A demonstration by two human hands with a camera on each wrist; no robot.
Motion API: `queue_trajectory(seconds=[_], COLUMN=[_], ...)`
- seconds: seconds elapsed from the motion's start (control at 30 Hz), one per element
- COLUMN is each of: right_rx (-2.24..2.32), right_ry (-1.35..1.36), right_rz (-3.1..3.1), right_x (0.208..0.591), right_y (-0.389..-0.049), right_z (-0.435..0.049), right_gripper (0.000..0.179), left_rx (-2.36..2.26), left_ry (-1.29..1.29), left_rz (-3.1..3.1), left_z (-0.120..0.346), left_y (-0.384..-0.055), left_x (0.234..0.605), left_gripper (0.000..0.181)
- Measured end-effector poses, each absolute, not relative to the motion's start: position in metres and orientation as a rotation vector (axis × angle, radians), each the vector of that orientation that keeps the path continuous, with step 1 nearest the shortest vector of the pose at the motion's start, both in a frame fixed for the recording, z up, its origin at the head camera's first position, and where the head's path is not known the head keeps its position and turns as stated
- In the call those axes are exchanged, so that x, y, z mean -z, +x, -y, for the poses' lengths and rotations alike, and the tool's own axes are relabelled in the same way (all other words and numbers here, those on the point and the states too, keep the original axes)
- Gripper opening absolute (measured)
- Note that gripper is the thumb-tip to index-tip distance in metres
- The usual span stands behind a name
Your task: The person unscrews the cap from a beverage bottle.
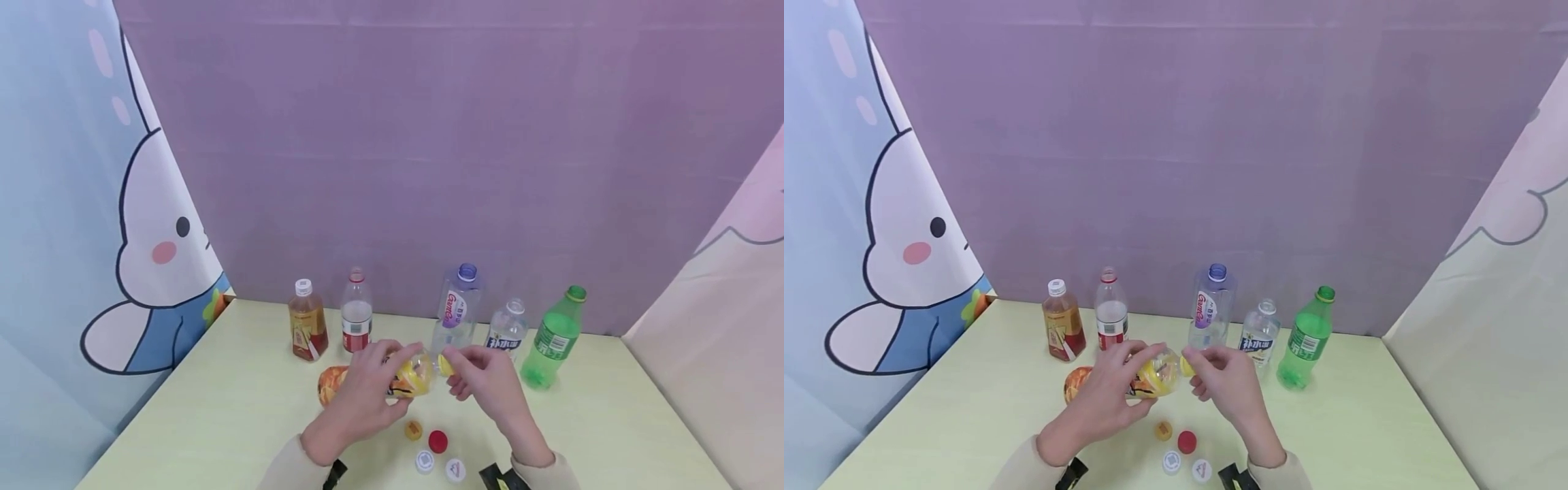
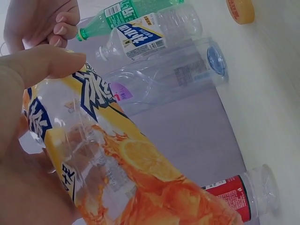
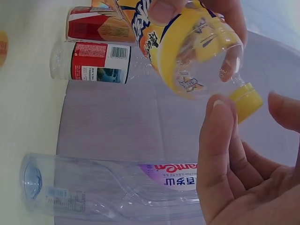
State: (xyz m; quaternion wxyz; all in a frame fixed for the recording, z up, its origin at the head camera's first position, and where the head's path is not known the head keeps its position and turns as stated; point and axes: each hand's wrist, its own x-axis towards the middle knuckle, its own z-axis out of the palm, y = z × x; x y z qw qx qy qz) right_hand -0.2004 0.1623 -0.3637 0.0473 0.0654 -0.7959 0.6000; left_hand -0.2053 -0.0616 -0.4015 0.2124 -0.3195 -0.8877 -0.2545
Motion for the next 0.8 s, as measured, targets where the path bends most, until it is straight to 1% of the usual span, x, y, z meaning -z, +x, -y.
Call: queue_trajectory(seconds=[0.13, 0.43, 0.63, 0.8], right_rx=[-1.814, -1.79, -1.767, -1.715], right_ry=[0.203, 0.257, 0.31, 0.378], right_rz=[2.467, 2.473, 2.477, 2.462], right_x=[0.3648, 0.3683, 0.3706, 0.3729], right_y=[-0.2005, -0.2024, -0.202, -0.2022], right_z=[-0.1618, -0.1579, -0.1574, -0.1573], right_gripper=[0.033, 0.023, 0.024, 0.016], left_rx=[0.692, 0.586, 0.555, 0.562], left_ry=[-0.891, -0.88, -0.873, -0.876], left_rz=[2.481, 2.462, 2.484, 2.498], left_z=[0.0608, 0.0626, 0.0643, 0.066], left_y=[-0.2036, -0.2048, -0.2041, -0.2051], left_x=[0.4008, 0.3984, 0.3974, 0.3988], left_gripper=[0.083, 0.085, 0.085, 0.085])
